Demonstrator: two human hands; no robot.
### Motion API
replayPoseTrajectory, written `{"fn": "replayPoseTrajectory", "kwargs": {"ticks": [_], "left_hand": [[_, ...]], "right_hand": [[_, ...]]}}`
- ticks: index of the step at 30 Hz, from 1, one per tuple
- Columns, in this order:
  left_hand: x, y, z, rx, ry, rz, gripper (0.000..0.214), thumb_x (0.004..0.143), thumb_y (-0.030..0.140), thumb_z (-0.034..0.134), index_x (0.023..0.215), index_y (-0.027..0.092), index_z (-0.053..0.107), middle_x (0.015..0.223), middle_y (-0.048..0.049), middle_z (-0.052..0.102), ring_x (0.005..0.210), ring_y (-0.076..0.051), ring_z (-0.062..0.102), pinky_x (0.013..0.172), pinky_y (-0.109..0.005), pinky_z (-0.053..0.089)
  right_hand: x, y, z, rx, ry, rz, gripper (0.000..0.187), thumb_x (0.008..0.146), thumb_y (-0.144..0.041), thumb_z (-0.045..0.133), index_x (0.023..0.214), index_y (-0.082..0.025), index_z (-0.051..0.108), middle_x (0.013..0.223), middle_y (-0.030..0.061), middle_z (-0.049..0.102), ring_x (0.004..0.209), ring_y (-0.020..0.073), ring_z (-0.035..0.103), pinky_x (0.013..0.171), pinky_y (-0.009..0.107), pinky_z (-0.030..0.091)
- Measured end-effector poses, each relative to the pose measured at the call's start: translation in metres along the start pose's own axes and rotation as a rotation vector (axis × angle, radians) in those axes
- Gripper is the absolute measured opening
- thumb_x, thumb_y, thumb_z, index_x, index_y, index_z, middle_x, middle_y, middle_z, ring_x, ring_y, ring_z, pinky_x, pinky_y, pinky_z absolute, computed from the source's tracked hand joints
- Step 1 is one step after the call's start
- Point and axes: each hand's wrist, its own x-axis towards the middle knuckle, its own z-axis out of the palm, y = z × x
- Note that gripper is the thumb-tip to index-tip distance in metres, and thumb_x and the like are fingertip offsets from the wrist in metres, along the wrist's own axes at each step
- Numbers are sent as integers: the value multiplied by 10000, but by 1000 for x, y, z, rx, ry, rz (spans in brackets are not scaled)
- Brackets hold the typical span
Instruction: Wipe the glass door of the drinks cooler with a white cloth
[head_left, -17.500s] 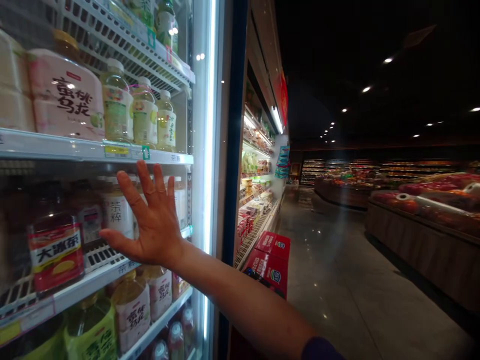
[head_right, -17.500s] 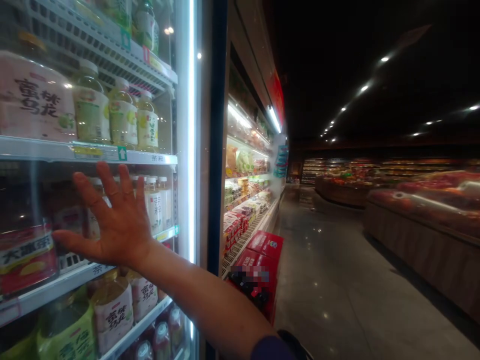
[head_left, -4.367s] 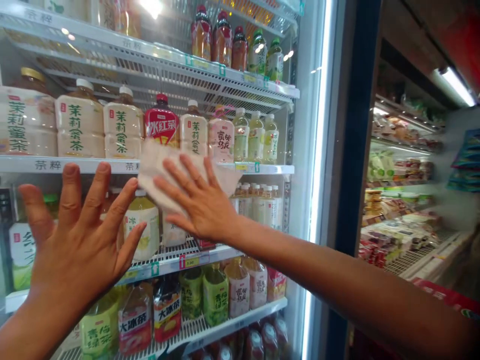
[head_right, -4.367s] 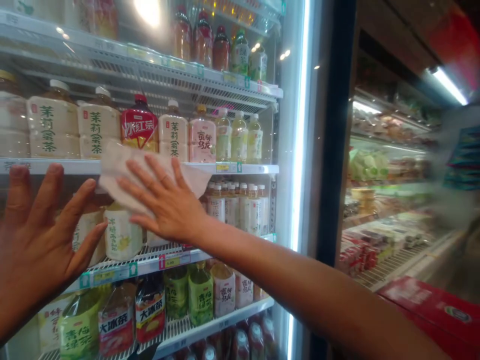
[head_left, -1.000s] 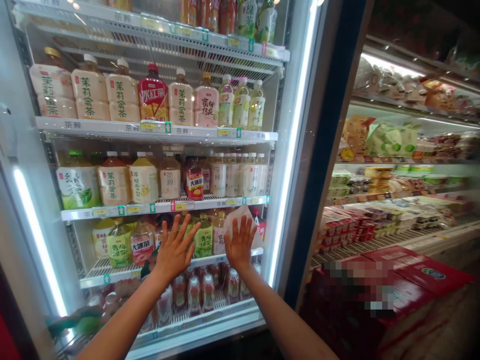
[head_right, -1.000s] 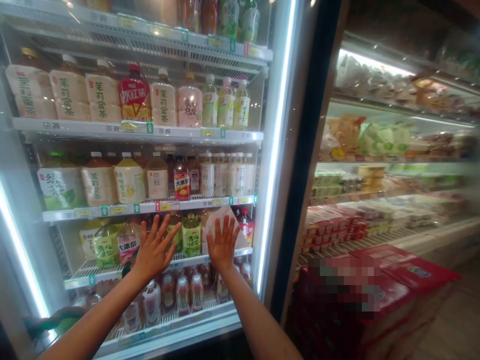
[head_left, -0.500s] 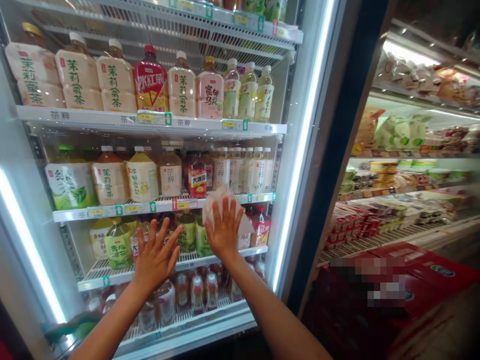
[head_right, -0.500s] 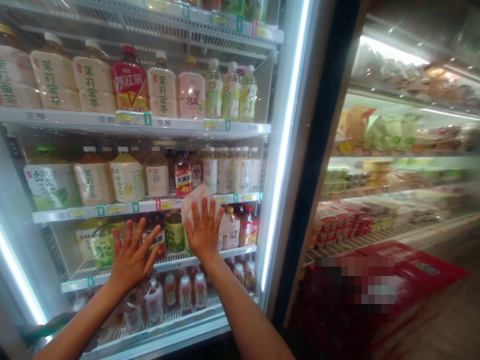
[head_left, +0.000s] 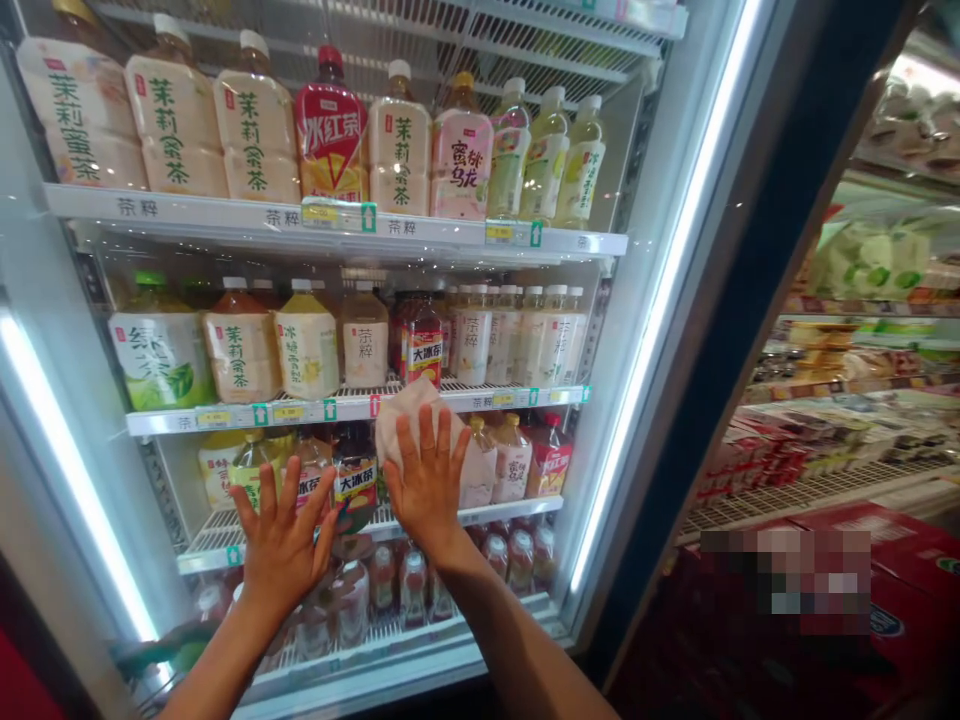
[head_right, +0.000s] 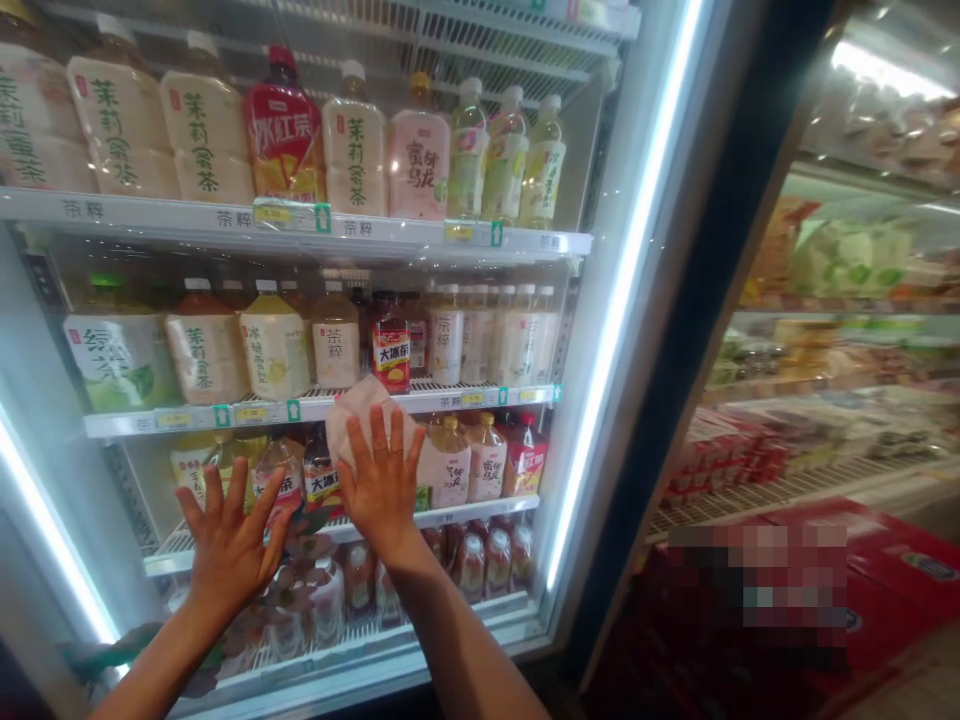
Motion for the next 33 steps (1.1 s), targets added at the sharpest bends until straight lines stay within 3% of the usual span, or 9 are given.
{"fn": "replayPoseTrajectory", "kwargs": {"ticks": [4, 6, 8, 11, 13, 18, 23, 29, 33], "left_hand": [[-5, 2, -1, -13, -14, -10, 791, 913, 295, 645, 1592, 325, 240, 1721, -54, 15, 1585, -318, -78, 1253, -614, -102], [-9, 3, -1, -16, -20, -10, 773, 924, 305, 628, 1592, 331, 239, 1720, -53, 26, 1586, -315, -71, 1253, -618, -95], [-12, 7, 0, -16, -20, -6, 759, 931, 323, 616, 1590, 335, 241, 1720, -51, 31, 1587, -315, -63, 1254, -621, -88], [-13, 20, 5, -13, -14, -29, 768, 922, 329, 619, 1589, 353, 239, 1719, -35, 36, 1589, -312, -49, 1259, -619, -82], [-9, 34, 11, -17, -9, -72, 802, 906, 315, 639, 1591, 361, 225, 1718, -24, 16, 1587, -311, -67, 1259, -617, -96], [5, 71, 30, -63, -21, -133, 818, 898, 311, 646, 1588, 395, 213, 1717, -11, 6, 1582, -323, -75, 1254, -639, -87], [12, 98, 39, -72, -60, -98, 813, 906, 315, 647, 1584, 409, 209, 1717, 9, 10, 1584, -315, -65, 1267, -607, -84], [12, 118, 44, -115, -54, -109, 757, 910, 370, 644, 1565, 421, 269, 1715, 14, 66, 1585, -336, -13, 1269, -610, -84], [9, 120, 45, -104, -65, -143, 764, 907, 344, 644, 1566, 423, 266, 1716, 19, 56, 1587, -327, -23, 1270, -608, -88]], "right_hand": [[-36, 13, 2, 33, -59, -425, 589, 992, -437, 528, 1545, -263, 424, 1711, 9, 159, 1594, 278, 101, 1298, 548, 4], [-59, 31, 1, 47, -73, -517, 521, 991, -410, 531, 1504, -336, 473, 1697, -61, 202, 1589, 214, 144, 1310, 498, 34], [-69, 55, -2, 48, -67, -467, 545, 985, -393, 545, 1519, -332, 452, 1703, -48, 176, 1591, 231, 132, 1305, 525, 22], [-70, 87, -7, -5, -25, -203, 702, 970, -358, 560, 1605, -230, 289, 1718, 70, 77, 1589, 341, 62, 1268, 642, 1], [-73, 99, -9, -44, 5, -109, 748, 968, -344, 547, 1625, -224, 212, 1716, 91, 77, 1588, 345, 40, 1262, 658, 23], [-90, 127, -11, -29, 4, -291, 668, 950, -375, 578, 1570, -405, 333, 1676, -42, 282, 1583, 252, 165, 1299, 551, 137], [-88, 144, -20, -67, 67, 150, 788, 977, -271, 493, 1642, -238, 73, 1719, 107, -3, 1582, 387, -4, 1187, 792, 91], [-99, 133, -23, 25, -60, -138, 743, 973, -344, 528, 1625, -352, 173, 1720, -20, 78, 1592, 299, 80, 1281, 633, 31], [-93, 155, -27, -35, 71, 122, 768, 982, -305, 494, 1640, -273, 100, 1723, 60, -2, 1589, 346, -14, 1213, 760, 61]]}}
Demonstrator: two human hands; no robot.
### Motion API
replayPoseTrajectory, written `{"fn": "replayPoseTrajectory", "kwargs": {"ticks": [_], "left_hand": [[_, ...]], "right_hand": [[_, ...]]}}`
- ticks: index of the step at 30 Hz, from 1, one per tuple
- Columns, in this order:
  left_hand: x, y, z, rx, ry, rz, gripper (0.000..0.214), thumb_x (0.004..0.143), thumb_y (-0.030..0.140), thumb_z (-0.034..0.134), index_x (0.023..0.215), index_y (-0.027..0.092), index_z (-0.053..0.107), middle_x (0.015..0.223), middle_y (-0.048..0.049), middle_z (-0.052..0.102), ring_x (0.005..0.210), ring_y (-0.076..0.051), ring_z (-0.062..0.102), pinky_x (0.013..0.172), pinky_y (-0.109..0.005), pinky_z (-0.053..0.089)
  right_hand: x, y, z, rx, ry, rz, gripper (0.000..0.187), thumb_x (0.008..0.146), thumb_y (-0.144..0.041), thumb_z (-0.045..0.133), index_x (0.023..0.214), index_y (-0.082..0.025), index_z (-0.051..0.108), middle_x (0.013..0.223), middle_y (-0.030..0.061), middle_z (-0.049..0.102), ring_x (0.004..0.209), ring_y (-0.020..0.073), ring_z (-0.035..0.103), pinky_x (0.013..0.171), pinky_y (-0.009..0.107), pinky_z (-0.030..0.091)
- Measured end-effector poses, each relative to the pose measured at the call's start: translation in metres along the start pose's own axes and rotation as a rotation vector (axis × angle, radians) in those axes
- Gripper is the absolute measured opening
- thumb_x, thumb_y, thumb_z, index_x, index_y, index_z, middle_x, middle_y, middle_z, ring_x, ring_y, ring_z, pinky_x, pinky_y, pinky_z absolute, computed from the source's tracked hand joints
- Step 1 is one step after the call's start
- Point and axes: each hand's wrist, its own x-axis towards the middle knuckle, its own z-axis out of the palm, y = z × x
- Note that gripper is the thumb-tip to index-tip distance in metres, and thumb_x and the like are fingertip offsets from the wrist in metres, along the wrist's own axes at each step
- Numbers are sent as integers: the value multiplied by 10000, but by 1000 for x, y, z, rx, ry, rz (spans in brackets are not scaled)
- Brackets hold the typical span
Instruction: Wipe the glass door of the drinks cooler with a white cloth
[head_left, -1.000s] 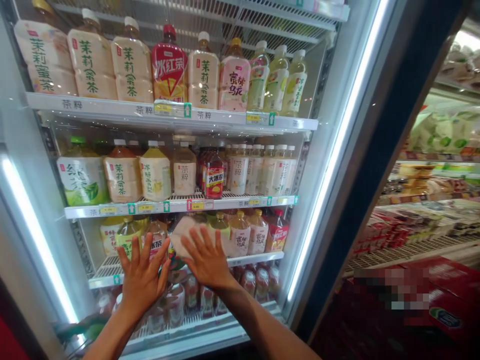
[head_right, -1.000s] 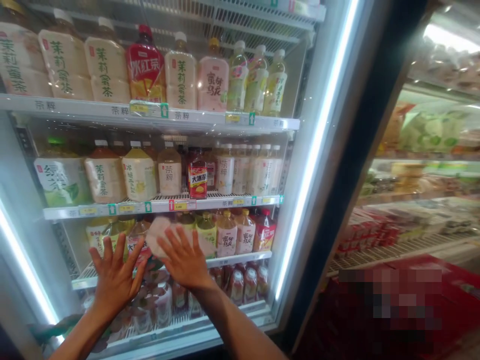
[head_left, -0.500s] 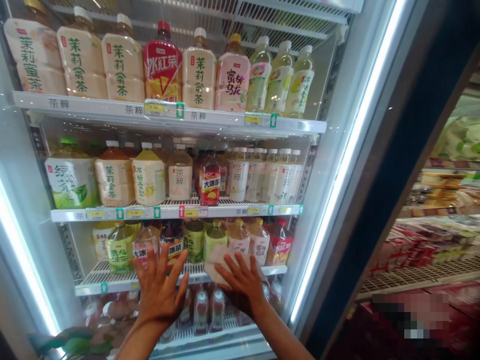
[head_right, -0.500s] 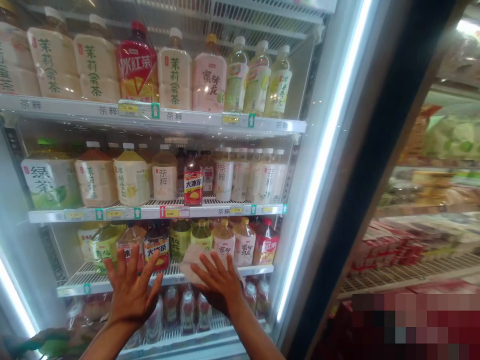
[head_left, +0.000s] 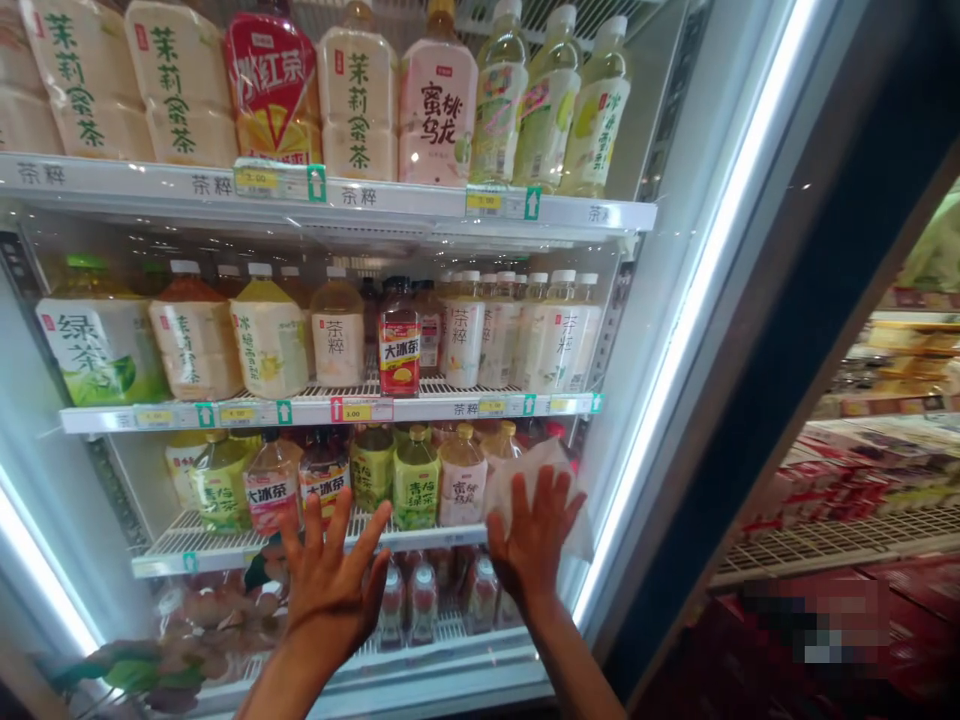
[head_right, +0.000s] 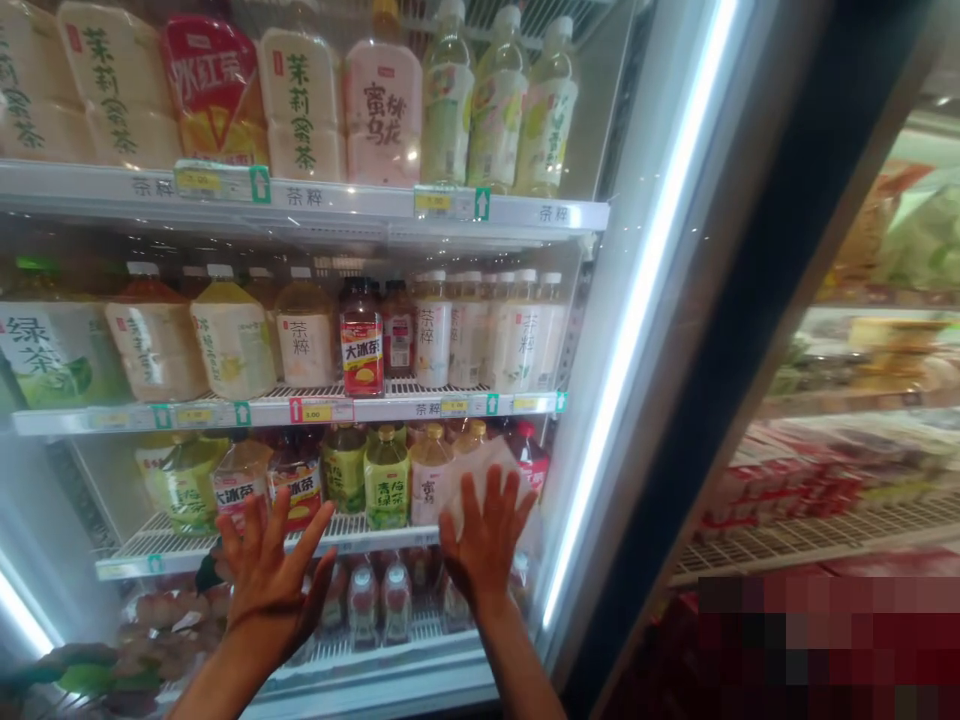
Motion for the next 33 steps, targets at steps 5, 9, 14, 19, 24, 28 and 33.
{"fn": "replayPoseTrajectory", "kwargs": {"ticks": [5, 9, 14, 19, 24, 28, 33], "left_hand": [[0, -1, 5, -9, 5, 9, 749, 913, 345, 632, 1565, 419, 271, 1713, 13, 69, 1586, -328, -20, 1263, -625, -87], [-3, -6, 4, 7, 6, 5, 781, 899, 332, 652, 1569, 418, 260, 1713, 9, 63, 1587, -330, -19, 1265, -621, -79], [-2, -32, -9, 67, -5, 49, 789, 898, 312, 653, 1574, 405, 257, 1714, 16, 49, 1586, -311, -38, 1274, -592, -76], [18, -57, -25, 80, 30, 122, 779, 897, 318, 647, 1577, 380, 270, 1717, -4, 39, 1585, -313, -50, 1271, -593, -82], [41, -78, -46, 60, 81, 138, 773, 912, 336, 628, 1585, 370, 251, 1719, -17, 6, 1584, -302, -87, 1259, -601, -106], [49, -93, -60, 58, 79, 140, 765, 924, 324, 613, 1590, 363, 238, 1720, -23, -26, 1583, -304, -105, 1252, -613, -113], [49, -114, -74, 82, 83, 127, 772, 928, 323, 614, 1596, 341, 227, 1720, -44, -35, 1580, -309, -116, 1249, -615, -120]], "right_hand": [[-8, -29, 1, 17, -100, -36, 780, 973, -291, 509, 1642, -248, 110, 1721, 96, -1, 1580, 392, -12, 1201, 779, 96], [-9, -33, 2, 55, -100, -99, 763, 960, -280, 541, 1630, -316, 178, 1720, 55, 86, 1581, 380, 73, 1212, 765, 116], [2, -29, 4, -9, 4, 83, 782, 981, -254, 491, 1642, -238, 73, 1714, 92, -35, 1582, 372, -47, 1179, 807, 75], [50, -71, 3, 77, -91, -314, 744, 977, -376, 525, 1629, -329, 170, 1720, 1, 70, 1595, 294, 58, 1281, 611, -3], [144, -85, -5, 6, -19, -84, 731, 1026, -387, 428, 1640, -281, 46, 1728, 70, -5, 1586, 367, -15, 1215, 742, 52], [139, -110, -4, -4, -171, -390, 748, 1008, -521, 465, 1636, -273, 142, 1717, 49, 166, 1597, 310, -16, 1264, 656, 5], [135, -129, 0, 6, -218, -582, 594, 1040, -483, 423, 1597, -343, 271, 1687, -36, 277, 1601, 231, 29, 1291, 560, -53]]}}
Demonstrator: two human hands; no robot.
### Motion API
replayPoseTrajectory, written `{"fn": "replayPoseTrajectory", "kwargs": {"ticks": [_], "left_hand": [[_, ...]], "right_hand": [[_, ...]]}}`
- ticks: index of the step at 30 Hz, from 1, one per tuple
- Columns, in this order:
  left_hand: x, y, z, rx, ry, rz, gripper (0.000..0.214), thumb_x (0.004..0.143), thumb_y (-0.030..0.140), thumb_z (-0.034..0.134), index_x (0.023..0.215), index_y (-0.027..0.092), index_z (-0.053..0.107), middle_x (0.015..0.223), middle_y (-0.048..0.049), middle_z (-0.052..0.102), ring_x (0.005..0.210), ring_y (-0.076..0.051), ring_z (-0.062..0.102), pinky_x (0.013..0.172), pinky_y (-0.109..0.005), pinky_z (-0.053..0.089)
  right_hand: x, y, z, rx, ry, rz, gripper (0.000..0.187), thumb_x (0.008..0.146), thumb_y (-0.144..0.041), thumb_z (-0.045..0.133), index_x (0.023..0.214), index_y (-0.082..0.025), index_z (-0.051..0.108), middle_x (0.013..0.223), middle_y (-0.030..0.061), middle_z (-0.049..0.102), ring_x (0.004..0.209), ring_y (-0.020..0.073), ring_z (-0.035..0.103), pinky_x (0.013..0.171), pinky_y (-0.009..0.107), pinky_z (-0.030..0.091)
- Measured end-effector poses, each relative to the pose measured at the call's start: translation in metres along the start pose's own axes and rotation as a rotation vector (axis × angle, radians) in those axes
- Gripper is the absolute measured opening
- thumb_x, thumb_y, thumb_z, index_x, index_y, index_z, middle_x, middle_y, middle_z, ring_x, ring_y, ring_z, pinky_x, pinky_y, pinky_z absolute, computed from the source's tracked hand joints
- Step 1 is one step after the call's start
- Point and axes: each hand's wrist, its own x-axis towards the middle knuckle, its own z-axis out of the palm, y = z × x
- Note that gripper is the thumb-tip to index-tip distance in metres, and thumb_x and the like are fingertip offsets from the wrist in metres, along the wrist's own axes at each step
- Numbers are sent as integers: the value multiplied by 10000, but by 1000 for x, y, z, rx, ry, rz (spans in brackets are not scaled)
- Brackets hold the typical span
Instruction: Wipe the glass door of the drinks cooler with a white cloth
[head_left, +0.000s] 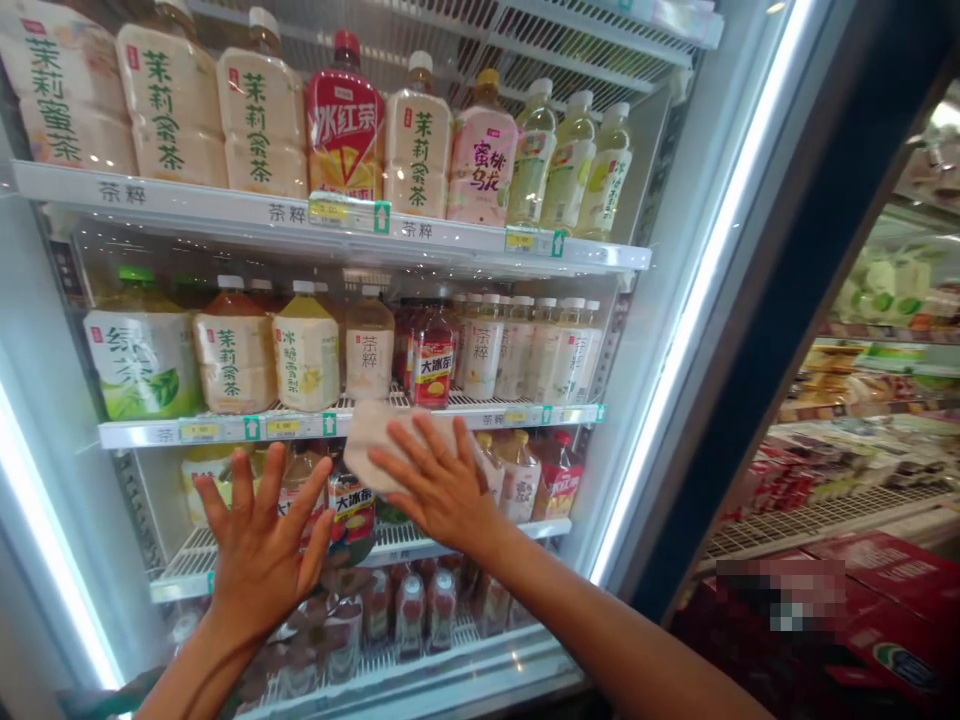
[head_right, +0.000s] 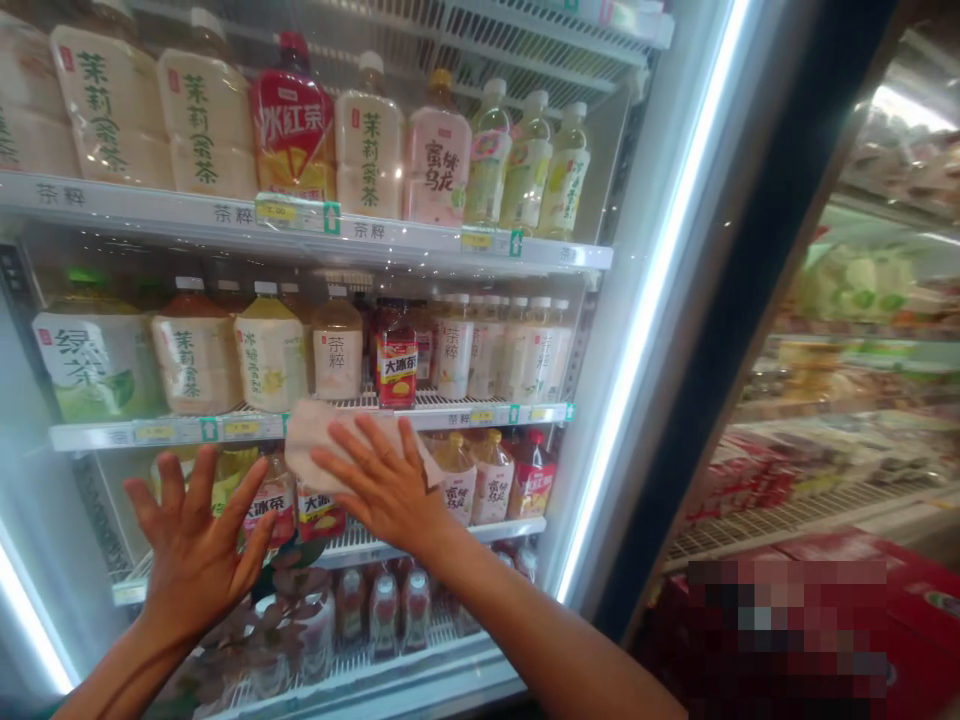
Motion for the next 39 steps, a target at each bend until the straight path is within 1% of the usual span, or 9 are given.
{"fn": "replayPoseTrajectory", "kwargs": {"ticks": [4, 9, 14, 19, 21, 25, 31, 36, 39], "left_hand": [[-1, -16, -8, 33, 15, -15, 775, 931, 316, 606, 1602, 316, 217, 1721, -49, -35, 1580, -294, -122, 1254, -591, -128], [-2, -34, -20, 40, 37, -50, 787, 937, 299, 592, 1609, 310, 183, 1721, -39, -47, 1579, -280, -134, 1253, -569, -151], [-1, -49, -29, 64, 32, -44, 798, 928, 290, 603, 1610, 304, 189, 1720, -36, -62, 1576, -299, -139, 1247, -575, -163], [0, -54, -36, 84, 6, -42, 833, 912, 253, 603, 1614, 313, 160, 1715, -19, -98, 1572, -299, -153, 1248, -578, -161], [0, -54, -38, 83, 1, -38, 849, 906, 242, 605, 1616, 317, 146, 1714, -10, -108, 1571, -292, -159, 1249, -571, -165], [5, -47, -38, 77, 2, -28, 861, 902, 234, 613, 1617, 317, 140, 1712, -3, -112, 1568, -285, -165, 1251, -562, -167], [23, -22, -26, 62, 12, 27, 884, 886, 219, 631, 1617, 305, 141, 1715, -24, -95, 1573, -281, -147, 1260, -556, -143], [49, 3, -12, 7, 22, 90, 840, 908, 279, 625, 1610, 319, 166, 1717, -18, -73, 1578, -281, -129, 1261, -570, -135], [72, 25, -3, -28, 28, 124, 809, 920, 324, 622, 1603, 334, 189, 1719, -14, -29, 1584, -290, -95, 1264, -597, -110]], "right_hand": [[30, 5, -5, 24, 75, 244, 662, 1031, -446, 448, 1623, -276, 205, 1716, 38, 182, 1594, 304, -57, 1261, 667, -1], [46, -20, -5, 37, -60, -214, 592, 1039, -475, 420, 1595, -323, 284, 1697, -60, 245, 1600, 213, 9, 1305, 531, -33], [80, -31, -8, 0, 56, 101, 619, 1049, -498, 384, 1610, -273, 250, 1707, 24, 222, 1597, 279, -33, 1274, 625, -16], [80, -43, 4, 27, 27, -231, 726, 975, -560, 525, 1600, -277, 290, 1701, -11, 236, 1600, 258, -1, 1302, 574, -33], [80, -34, 4, 30, 58, -209, 690, 983, -553, 510, 1589, -287, 317, 1694, -14, 256, 1600, 243, -17, 1300, 575, -54], [82, -7, -6, -15, 166, 174, 637, 1032, -497, 426, 1598, -236, 298, 1699, 65, 224, 1588, 277, -81, 1281, 635, -32], [40, 18, -8, -51, 38, -134, 731, 1004, -584, 450, 1624, -295, 192, 1714, -10, 129, 1595, 259, 6, 1301, 564, -58], [16, 65, -19, -83, 172, 358, 786, 1026, -465, 442, 1634, -309, -30, 1712, 17, -79, 1584, 324, -38, 1259, 696, 58], [-2, 87, -24, -78, 73, 213, 822, 1008, -507, 462, 1632, -321, -39, 1716, 4, -55, 1587, 314, -29, 1270, 675, 64]]}}
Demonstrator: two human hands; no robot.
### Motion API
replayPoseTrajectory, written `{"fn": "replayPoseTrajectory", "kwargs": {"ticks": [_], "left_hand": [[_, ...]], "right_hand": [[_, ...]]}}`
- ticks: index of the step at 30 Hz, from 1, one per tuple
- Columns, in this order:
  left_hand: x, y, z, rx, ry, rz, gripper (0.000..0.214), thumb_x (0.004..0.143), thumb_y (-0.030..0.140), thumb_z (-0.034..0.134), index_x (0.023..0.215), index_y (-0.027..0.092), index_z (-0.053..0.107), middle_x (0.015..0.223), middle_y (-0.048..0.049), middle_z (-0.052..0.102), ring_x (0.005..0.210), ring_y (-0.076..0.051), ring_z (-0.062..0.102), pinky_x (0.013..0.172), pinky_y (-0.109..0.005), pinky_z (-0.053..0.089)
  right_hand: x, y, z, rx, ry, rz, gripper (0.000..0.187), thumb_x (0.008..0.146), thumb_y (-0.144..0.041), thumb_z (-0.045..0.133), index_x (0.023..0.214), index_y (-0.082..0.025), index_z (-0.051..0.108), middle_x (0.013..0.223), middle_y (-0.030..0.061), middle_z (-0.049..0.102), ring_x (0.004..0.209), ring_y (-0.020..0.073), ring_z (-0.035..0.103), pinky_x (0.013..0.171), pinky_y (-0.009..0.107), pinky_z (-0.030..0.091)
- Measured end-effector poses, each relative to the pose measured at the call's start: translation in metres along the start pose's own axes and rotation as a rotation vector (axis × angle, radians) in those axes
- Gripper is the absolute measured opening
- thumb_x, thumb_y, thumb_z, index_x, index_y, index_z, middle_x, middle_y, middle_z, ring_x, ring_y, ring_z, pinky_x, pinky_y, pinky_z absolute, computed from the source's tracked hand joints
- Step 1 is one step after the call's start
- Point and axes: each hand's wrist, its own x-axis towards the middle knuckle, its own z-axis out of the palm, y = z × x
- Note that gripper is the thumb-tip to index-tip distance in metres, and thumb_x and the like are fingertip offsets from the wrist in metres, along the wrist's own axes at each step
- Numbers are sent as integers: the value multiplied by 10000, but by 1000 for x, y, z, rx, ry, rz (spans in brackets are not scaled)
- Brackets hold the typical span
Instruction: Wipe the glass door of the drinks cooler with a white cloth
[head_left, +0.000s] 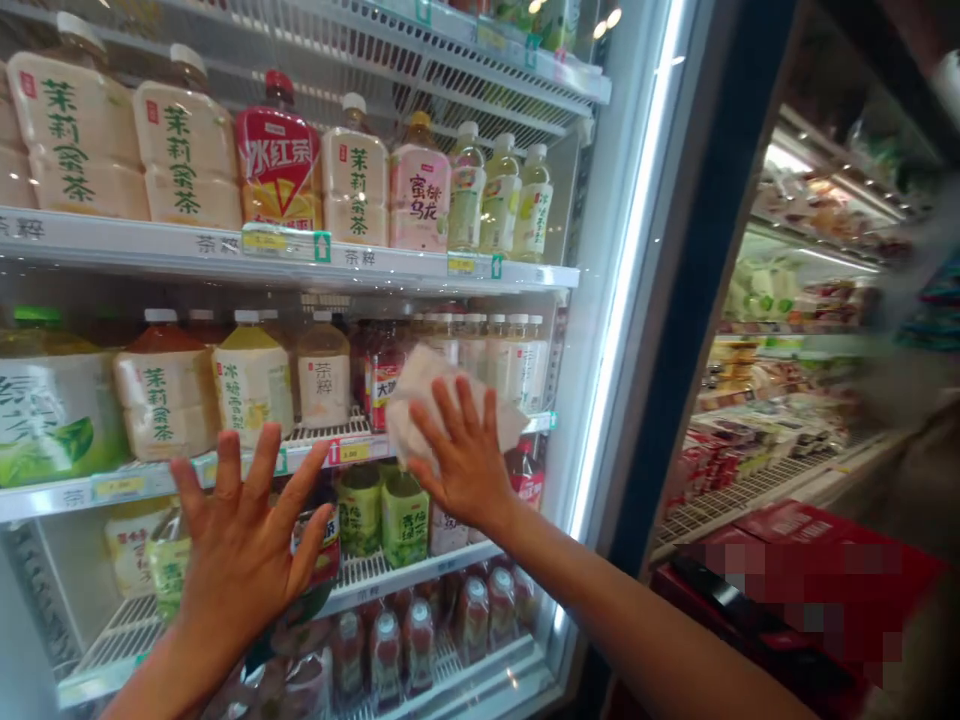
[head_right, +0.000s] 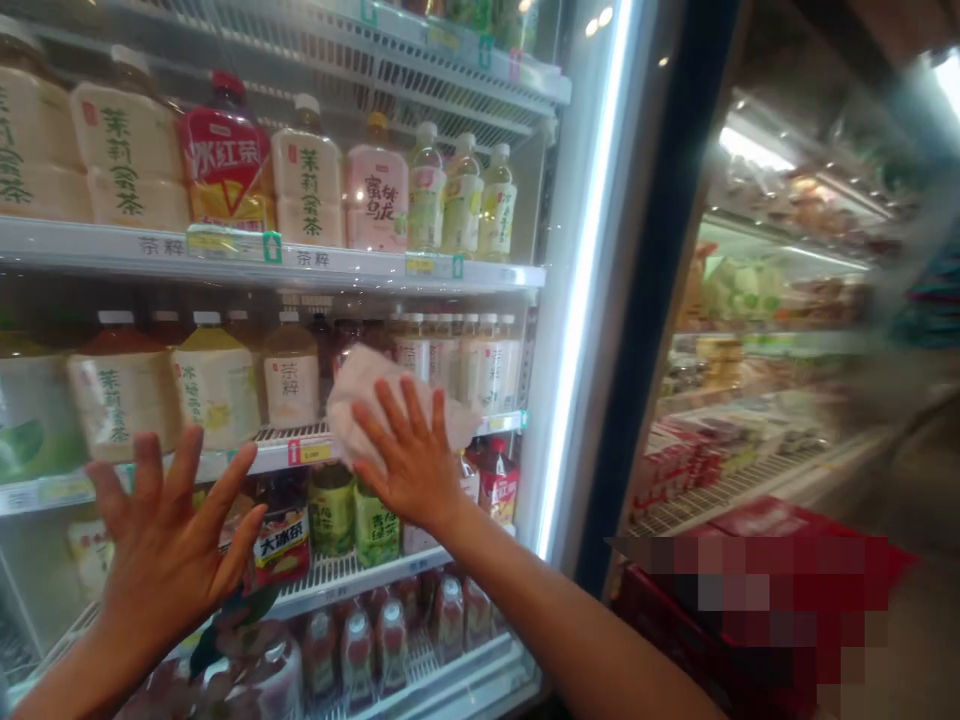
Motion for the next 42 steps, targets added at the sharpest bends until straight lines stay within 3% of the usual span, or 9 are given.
{"fn": "replayPoseTrajectory", "kwargs": {"ticks": [3, 8, 13, 17, 22, 28, 33, 38, 42], "left_hand": [[27, 21, 10, -45, -18, 29, 776, 930, 387, 614, 1596, 343, 218, 1718, -17, 21, 1587, -293, -65, 1266, -606, -101], [70, 54, 31, -63, -19, 122, 722, 946, 407, 581, 1589, 308, 266, 1711, -60, 87, 1587, -313, -20, 1265, -631, -74], [118, 73, 49, -71, 0, 225, 722, 964, 433, 539, 1600, 296, 225, 1704, -69, 132, 1586, -307, 4, 1265, -629, -79], [153, 77, 57, -64, -6, 299, 700, 976, 419, 519, 1599, 287, 228, 1701, -70, 138, 1583, -305, 0, 1266, -630, -80], [191, 78, 62, -78, 64, 399, 670, 983, 438, 474, 1592, 253, 266, 1694, -89, 161, 1581, -318, 32, 1268, -640, -65], [226, 65, 57, -111, 117, 440, 620, 1006, 424, 443, 1584, 276, 277, 1690, -68, 177, 1580, -309, 55, 1270, -634, -46], [241, 50, 50, -92, 160, 468, 610, 1020, 472, 389, 1584, 277, 262, 1697, -84, 145, 1580, -329, 33, 1239, -690, -25], [254, 36, 40, -106, 172, 435, 619, 1024, 546, 304, 1585, 289, 256, 1704, -67, 134, 1581, -324, 13, 1238, -670, -65], [262, 23, 34, -97, 194, 423, 636, 1022, 578, 291, 1568, 251, 303, 1704, -70, 131, 1580, -322, -3, 1231, -666, -85]], "right_hand": [[-15, 33, -3, -16, -18, -35, 797, 1007, -533, 442, 1628, -357, -26, 1719, -28, -40, 1591, 292, -14, 1281, 647, 65], [-33, 78, -9, -41, 199, 471, 700, 1050, -396, 307, 1623, -330, -89, 1723, 23, -77, 1586, 330, -37, 1215, 753, 97], [-40, 103, -13, -22, 22, 87, 754, 1016, -497, 384, 1628, -366, -35, 1726, -27, -48, 1594, 305, 2, 1264, 669, 85], [-23, 134, -21, -90, 177, 480, 697, 1051, -435, 282, 1620, -346, -109, 1728, 16, -71, 1591, 309, -41, 1234, 717, 97], [0, 149, -29, -65, 28, 318, 727, 1042, -514, 290, 1620, -342, -117, 1730, 5, -79, 1592, 287, -55, 1262, 664, 94], [42, 170, -35, -145, 247, 579, 677, 1066, -469, 187, 1586, -350, -229, 1731, 78, -30, 1593, 313, -38, 1186, 757, 194], [69, 157, -44, -367, -52, 321, 820, 1038, -532, 321, 1621, -208, -155, 1732, 90, -32, 1594, 267, -69, 1268, 571, 228], [112, 170, -48, -231, 197, 551, 670, 1068, -474, 154, 1608, -277, -189, 1728, 113, 51, 1596, 307, 18, 1207, 713, 219], [140, 156, -46, -260, 109, 250, 702, 1052, -555, 146, 1631, -252, -112, 1736, 60, 17, 1596, 250, -70, 1280, 592, 151]]}}
